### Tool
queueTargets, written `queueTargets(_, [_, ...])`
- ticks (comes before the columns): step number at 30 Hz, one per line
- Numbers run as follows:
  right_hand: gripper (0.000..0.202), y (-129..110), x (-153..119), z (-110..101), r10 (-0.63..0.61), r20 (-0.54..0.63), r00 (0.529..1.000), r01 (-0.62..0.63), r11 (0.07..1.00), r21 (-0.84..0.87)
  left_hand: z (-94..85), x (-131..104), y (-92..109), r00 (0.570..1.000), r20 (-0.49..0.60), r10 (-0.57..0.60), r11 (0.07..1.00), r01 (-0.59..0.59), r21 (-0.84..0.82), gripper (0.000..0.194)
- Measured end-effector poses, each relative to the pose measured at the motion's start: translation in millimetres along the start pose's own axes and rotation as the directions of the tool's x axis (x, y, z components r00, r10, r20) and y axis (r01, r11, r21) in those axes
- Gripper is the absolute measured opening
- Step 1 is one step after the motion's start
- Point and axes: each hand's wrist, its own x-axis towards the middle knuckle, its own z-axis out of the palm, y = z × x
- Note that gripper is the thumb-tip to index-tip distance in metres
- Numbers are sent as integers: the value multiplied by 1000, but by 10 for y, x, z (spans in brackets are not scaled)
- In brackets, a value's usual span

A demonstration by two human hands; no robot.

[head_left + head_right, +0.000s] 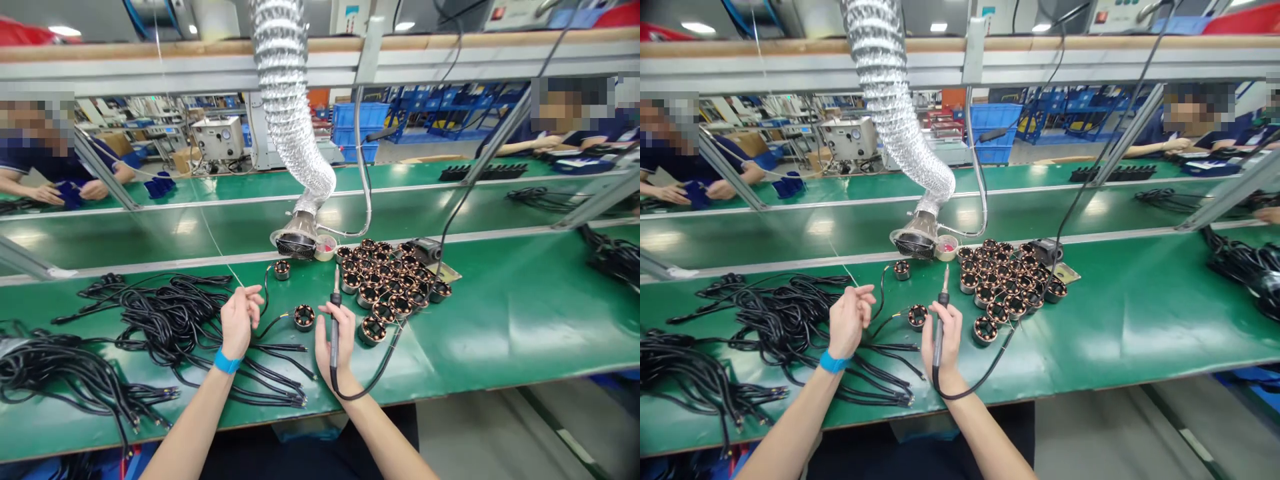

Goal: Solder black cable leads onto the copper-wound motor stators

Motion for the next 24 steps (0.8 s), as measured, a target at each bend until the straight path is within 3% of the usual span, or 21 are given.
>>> queueTargets(1, [39,9,-2,-10,-2,-41,999,2,1000,-14,-3,-9,48,998,35,61,995,-63,80,54])
queueTargets(3, [38,24,-13,-25,2,-102,995,-6,999,-37,34,-38,161,949,248,194,915,-267,302,50])
queueTargets(5, [34,35,-29,-33,2,-130,991,-9,999,-51,136,-68,271,809,545,220,695,-522,494,44])
queueTargets(7, [31,42,-41,-37,-5,-136,991,-4,998,-68,284,-82,343,672,731,119,403,-706,582,55])
queueTargets(9, [30,48,-47,-42,-14,-136,991,3,997,-81,437,-68,363,596,803,-13,167,-790,590,72])
queueTargets(10, [30,50,-46,-44,-17,-137,990,6,997,-81,504,-51,357,566,821,-72,96,-816,571,71])
queueTargets(13, [31,51,-34,-54,-25,-144,989,18,998,-54,627,38,305,489,852,-187,25,-864,502,57])
queueTargets(15, [32,47,-29,-59,-33,-147,989,29,999,-29,646,134,266,493,848,-193,0,-865,503,51])
queueTargets(19, [31,44,-38,-65,-49,-155,987,49,999,-5,615,426,208,626,774,-97,-87,-780,619,47])
queueTargets(21, [30,46,-40,-71,-56,-151,987,56,998,1,604,580,187,674,735,-80,-89,-739,668,48])
queueTargets(24, [29,42,-20,-85,-69,-154,986,72,997,9,610,731,159,675,729,-113,-33,-736,676,51])
